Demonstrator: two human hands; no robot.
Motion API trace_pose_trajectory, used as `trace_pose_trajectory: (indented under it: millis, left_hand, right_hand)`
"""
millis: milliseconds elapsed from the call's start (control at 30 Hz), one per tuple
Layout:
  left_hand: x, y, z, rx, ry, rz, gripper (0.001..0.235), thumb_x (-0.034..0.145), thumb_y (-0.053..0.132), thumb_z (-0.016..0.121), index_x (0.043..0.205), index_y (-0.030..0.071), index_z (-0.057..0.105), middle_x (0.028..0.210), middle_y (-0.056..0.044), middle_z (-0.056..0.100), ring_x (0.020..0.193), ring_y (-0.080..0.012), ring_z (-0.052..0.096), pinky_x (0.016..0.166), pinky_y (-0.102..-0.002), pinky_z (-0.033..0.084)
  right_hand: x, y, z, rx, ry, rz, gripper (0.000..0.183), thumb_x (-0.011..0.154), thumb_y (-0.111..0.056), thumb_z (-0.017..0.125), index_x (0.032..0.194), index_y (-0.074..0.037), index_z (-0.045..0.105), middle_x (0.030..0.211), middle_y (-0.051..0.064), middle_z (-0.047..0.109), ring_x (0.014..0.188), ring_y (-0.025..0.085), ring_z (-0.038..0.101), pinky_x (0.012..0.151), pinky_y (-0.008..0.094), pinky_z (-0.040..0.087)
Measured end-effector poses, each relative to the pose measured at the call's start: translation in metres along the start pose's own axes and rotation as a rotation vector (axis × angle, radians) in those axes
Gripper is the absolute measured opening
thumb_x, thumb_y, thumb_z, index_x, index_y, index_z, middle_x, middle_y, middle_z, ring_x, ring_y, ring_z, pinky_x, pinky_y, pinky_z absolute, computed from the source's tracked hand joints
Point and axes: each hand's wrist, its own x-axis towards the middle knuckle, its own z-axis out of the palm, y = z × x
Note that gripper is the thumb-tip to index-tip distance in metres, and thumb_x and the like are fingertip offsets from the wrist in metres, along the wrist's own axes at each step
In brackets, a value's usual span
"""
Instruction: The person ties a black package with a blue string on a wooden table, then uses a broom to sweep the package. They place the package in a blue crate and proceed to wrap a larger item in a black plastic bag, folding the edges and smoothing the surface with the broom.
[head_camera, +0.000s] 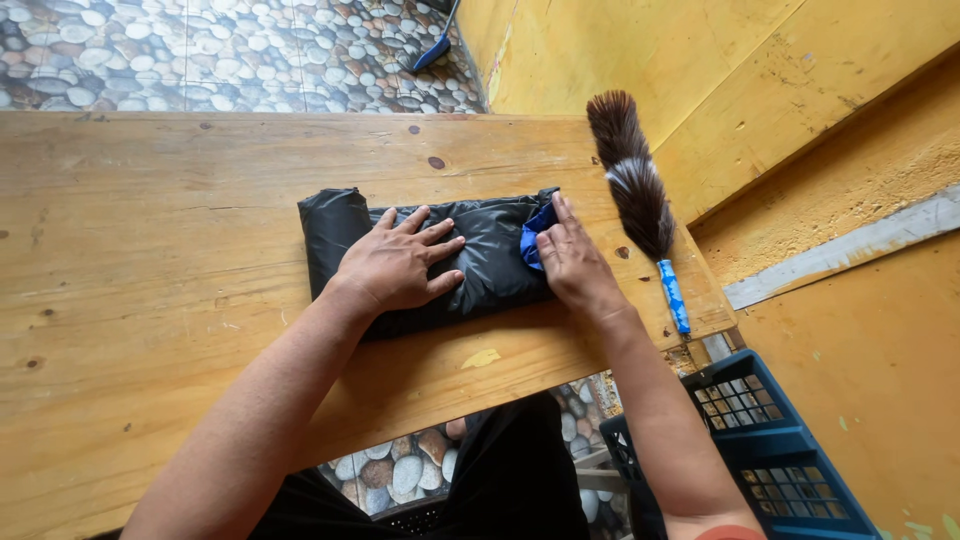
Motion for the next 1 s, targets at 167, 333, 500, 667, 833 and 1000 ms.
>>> trace_pose_trajectory:
  millis: [167, 333, 500, 667, 833, 1000]
  left_hand:
    - [0.001, 0.001, 0.002, -0.009, 0.002, 0.007, 0.064, 0.098, 0.065, 0.033, 0.153, 0.035, 0.048, 0.163, 0.002, 0.042, 0.155, -0.0324, 0.028, 0.122, -0.06, 0.023]
    - [0.001, 0.002, 0.001, -0.003, -0.005, 0.003, 0.064, 0.098, 0.065, 0.032, 0.153, 0.036, 0.047, 0.163, 0.003, 0.041, 0.156, -0.0318, 0.027, 0.123, -0.059, 0.022]
    - [-0.001, 0.002, -0.002, 0.002, -0.011, 0.003, 0.065, 0.098, 0.065, 0.031, 0.154, 0.035, 0.046, 0.164, 0.004, 0.041, 0.156, -0.032, 0.028, 0.123, -0.059, 0.022]
    - [-0.001, 0.001, 0.002, 0.038, -0.009, 0.01, 0.067, 0.098, 0.067, 0.028, 0.155, 0.035, 0.044, 0.164, 0.004, 0.04, 0.156, -0.0318, 0.027, 0.124, -0.059, 0.021]
    - [-0.002, 0.002, 0.0, 0.038, -0.014, 0.01, 0.067, 0.099, 0.066, 0.027, 0.156, 0.035, 0.043, 0.165, 0.003, 0.039, 0.156, -0.0325, 0.026, 0.124, -0.059, 0.021]
    - [-0.004, 0.004, -0.002, 0.03, -0.014, 0.012, 0.067, 0.099, 0.065, 0.028, 0.156, 0.035, 0.043, 0.165, 0.003, 0.039, 0.156, -0.0327, 0.026, 0.123, -0.059, 0.023]
  right_hand:
    - [0.005, 0.006, 0.029, -0.142, -0.016, 0.006, 0.057, 0.112, -0.032, 0.032, 0.162, -0.006, 0.025, 0.165, 0.024, 0.032, 0.152, 0.04, 0.031, 0.123, 0.056, 0.026]
    - [0.013, 0.023, 0.051, -0.356, -0.083, 0.018, 0.054, 0.11, -0.033, 0.028, 0.16, -0.014, 0.038, 0.168, 0.006, 0.033, 0.155, 0.03, 0.026, 0.125, 0.058, 0.017]
    - [0.015, 0.025, 0.05, -0.397, -0.113, 0.039, 0.055, 0.11, -0.038, 0.026, 0.16, -0.017, 0.038, 0.168, 0.001, 0.033, 0.156, 0.027, 0.024, 0.125, 0.059, 0.015]
    - [0.015, 0.023, 0.05, -0.457, -0.098, 0.0, 0.055, 0.109, -0.037, 0.028, 0.158, -0.015, 0.043, 0.165, 0.004, 0.039, 0.155, 0.029, 0.027, 0.124, 0.06, 0.018]
    - [0.013, 0.024, 0.048, -0.468, 0.018, -0.028, 0.05, 0.111, -0.039, 0.032, 0.15, -0.017, 0.054, 0.162, 0.001, 0.044, 0.153, 0.03, 0.028, 0.121, 0.057, 0.015]
    - [0.017, 0.055, 0.063, -0.382, 0.125, -0.006, 0.045, 0.103, -0.045, 0.044, 0.141, -0.031, 0.063, 0.132, -0.006, 0.053, 0.135, 0.021, 0.037, 0.11, 0.046, 0.021]
